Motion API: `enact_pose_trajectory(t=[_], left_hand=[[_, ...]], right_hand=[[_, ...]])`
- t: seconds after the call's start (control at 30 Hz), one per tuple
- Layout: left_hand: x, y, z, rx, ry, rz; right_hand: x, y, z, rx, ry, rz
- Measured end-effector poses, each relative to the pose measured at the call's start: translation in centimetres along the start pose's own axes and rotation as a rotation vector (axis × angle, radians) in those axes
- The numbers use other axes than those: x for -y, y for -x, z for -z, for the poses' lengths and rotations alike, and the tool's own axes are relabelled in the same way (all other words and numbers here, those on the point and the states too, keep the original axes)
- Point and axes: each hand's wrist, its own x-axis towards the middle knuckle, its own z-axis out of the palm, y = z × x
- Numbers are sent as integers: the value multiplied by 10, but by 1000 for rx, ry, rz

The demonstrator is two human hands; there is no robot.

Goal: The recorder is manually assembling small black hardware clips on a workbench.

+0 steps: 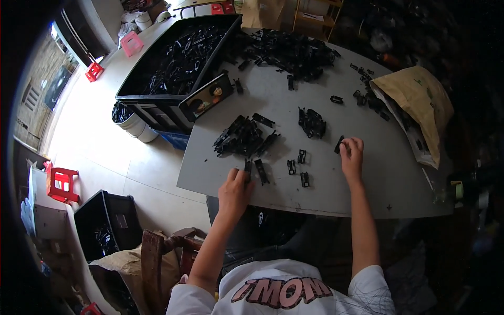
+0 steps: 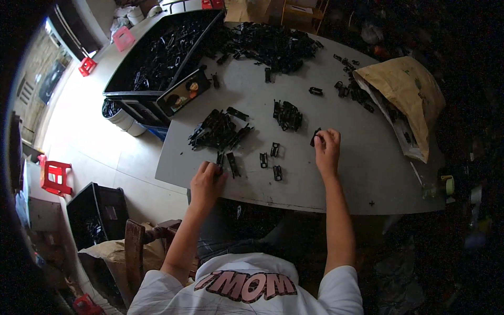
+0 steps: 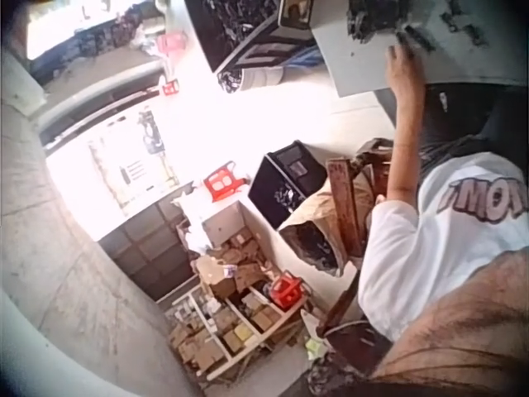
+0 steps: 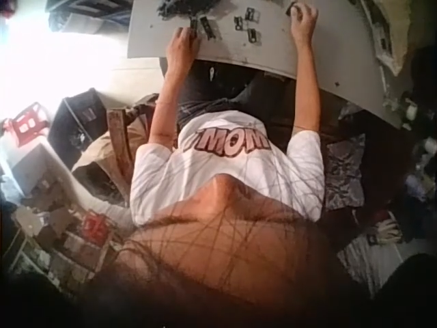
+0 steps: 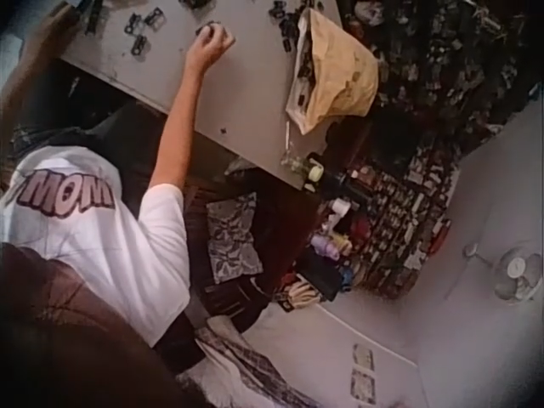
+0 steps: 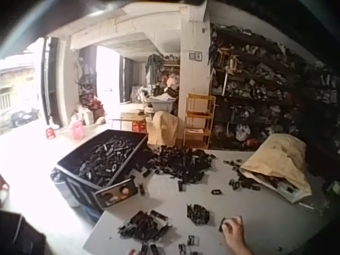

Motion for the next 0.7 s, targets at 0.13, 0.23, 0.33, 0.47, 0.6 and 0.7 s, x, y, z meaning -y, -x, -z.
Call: enact_pose_trajectory(t=[0.13,0.23,0.33,0.47,0.6,0.7], left_hand=[[0,-1,3,-160,129,34],[9,6,5,-300,231,20],[-2,11,10,-297,345,13],[-25,20,-4,-66,446,-127],[-41,19,-18,171,584,-133],[-41,18,-24,226,642,-115]], right_hand=[[11,11,11,-77,-201,-99],[32,29,17,13,-462,-341],[35,57,13,203,-434,-446],[58,70,11,370,508,-240],[75,61,17,401,736,-271],[91,56,28,468,815,-365]])
